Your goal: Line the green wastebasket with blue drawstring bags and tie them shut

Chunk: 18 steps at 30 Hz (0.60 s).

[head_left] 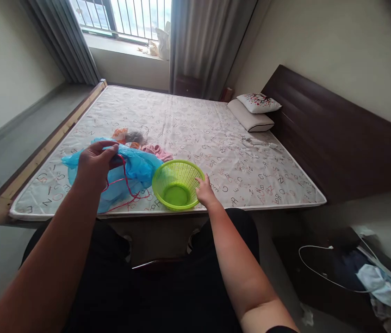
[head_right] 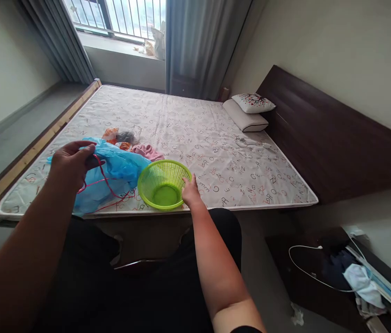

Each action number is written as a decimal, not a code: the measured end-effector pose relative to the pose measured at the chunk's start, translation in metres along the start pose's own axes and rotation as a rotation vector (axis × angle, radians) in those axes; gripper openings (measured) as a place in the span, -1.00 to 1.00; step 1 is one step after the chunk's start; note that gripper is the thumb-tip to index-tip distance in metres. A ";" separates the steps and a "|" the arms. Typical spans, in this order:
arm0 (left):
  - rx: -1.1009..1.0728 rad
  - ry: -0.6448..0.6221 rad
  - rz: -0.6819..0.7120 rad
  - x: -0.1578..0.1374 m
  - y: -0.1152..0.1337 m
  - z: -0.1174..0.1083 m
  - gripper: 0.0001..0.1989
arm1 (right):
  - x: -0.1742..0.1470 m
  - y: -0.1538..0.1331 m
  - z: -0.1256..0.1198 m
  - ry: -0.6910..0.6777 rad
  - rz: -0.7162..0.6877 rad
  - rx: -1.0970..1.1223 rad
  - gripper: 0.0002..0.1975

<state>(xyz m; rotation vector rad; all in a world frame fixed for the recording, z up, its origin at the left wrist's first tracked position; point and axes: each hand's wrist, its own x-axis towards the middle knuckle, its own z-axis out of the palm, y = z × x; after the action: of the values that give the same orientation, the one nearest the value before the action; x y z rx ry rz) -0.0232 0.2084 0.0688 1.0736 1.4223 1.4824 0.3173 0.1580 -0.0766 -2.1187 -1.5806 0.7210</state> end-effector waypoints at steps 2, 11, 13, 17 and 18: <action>0.023 -0.034 0.038 -0.016 0.023 0.008 -0.76 | -0.008 -0.016 -0.009 0.121 -0.047 0.040 -0.54; 0.174 -0.355 0.092 -0.070 0.062 0.036 -0.64 | -0.099 -0.128 -0.065 0.117 -0.553 0.685 -0.60; 0.217 -0.428 0.121 -0.076 0.063 0.036 -0.57 | -0.105 -0.139 -0.065 0.145 -0.568 0.686 -0.64; 0.324 -0.553 0.139 -0.077 0.061 0.034 -0.53 | -0.099 -0.139 -0.063 0.157 -0.484 0.729 -0.92; 0.346 -0.565 0.138 -0.076 0.060 0.033 -0.53 | -0.098 -0.137 -0.064 0.160 -0.448 0.761 -0.91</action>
<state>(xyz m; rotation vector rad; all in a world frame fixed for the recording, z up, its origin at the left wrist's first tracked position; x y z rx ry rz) 0.0330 0.1442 0.1256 1.6745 1.2278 0.9190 0.2314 0.1019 0.0715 -1.1952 -1.3282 0.7985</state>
